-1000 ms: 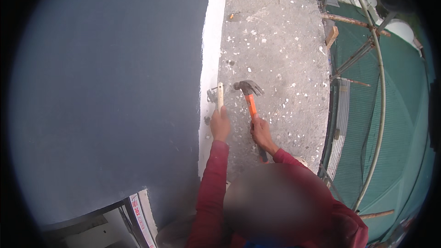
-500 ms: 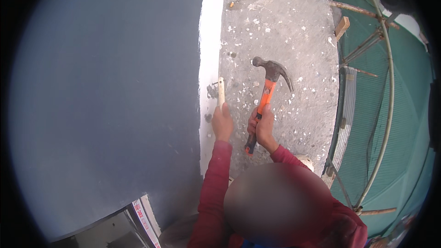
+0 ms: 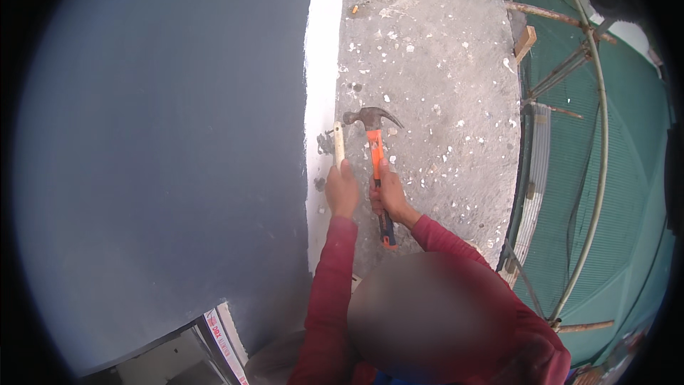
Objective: The person uses a hammer and chisel to chip away at a concrete ledge, repeatedly striking the chisel to remove small pieces of material. The person works along the edge of the ledge, gradually clearing debris.
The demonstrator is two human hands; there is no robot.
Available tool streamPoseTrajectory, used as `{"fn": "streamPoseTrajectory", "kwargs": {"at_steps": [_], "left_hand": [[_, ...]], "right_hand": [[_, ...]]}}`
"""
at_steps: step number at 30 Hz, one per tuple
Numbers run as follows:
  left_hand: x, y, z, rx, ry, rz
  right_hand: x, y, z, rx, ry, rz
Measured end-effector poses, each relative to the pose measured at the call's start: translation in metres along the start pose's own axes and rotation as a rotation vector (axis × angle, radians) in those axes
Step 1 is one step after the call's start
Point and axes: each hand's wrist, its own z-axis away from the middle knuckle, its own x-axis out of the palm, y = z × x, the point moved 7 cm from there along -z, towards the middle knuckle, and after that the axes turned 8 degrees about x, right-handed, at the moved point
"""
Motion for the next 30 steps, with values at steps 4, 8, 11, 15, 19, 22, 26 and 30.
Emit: {"fn": "streamPoseTrajectory", "kwargs": {"at_steps": [4, 8, 11, 15, 19, 22, 26, 30], "left_hand": [[0.000, 0.001, 0.001, -0.009, -0.004, -0.040], [-0.001, -0.001, 0.001, 0.005, 0.004, 0.012], [-0.001, -0.002, -0.001, -0.008, -0.006, 0.036], [0.000, -0.001, 0.000, -0.011, -0.007, 0.020], [0.000, 0.001, 0.001, 0.017, 0.018, 0.021], [0.004, -0.005, -0.001, -0.035, -0.011, -0.005], [0.005, -0.008, -0.002, -0.003, 0.007, 0.005], [0.005, -0.007, -0.001, 0.051, 0.037, -0.053]], "right_hand": [[-0.004, -0.013, 0.002, -0.037, -0.009, -0.011], [-0.003, -0.026, 0.009, -0.267, 0.001, -0.066], [0.006, 0.003, -0.003, 0.056, -0.109, 0.039], [-0.009, -0.006, -0.010, -0.204, 0.099, 0.286], [-0.013, -0.014, -0.010, -0.276, 0.067, 0.210], [-0.016, -0.006, -0.009, 0.001, -0.005, 0.057], [-0.019, -0.022, 0.005, -0.237, 0.172, -0.006], [0.010, 0.006, -0.002, 0.046, -0.169, 0.163]]}}
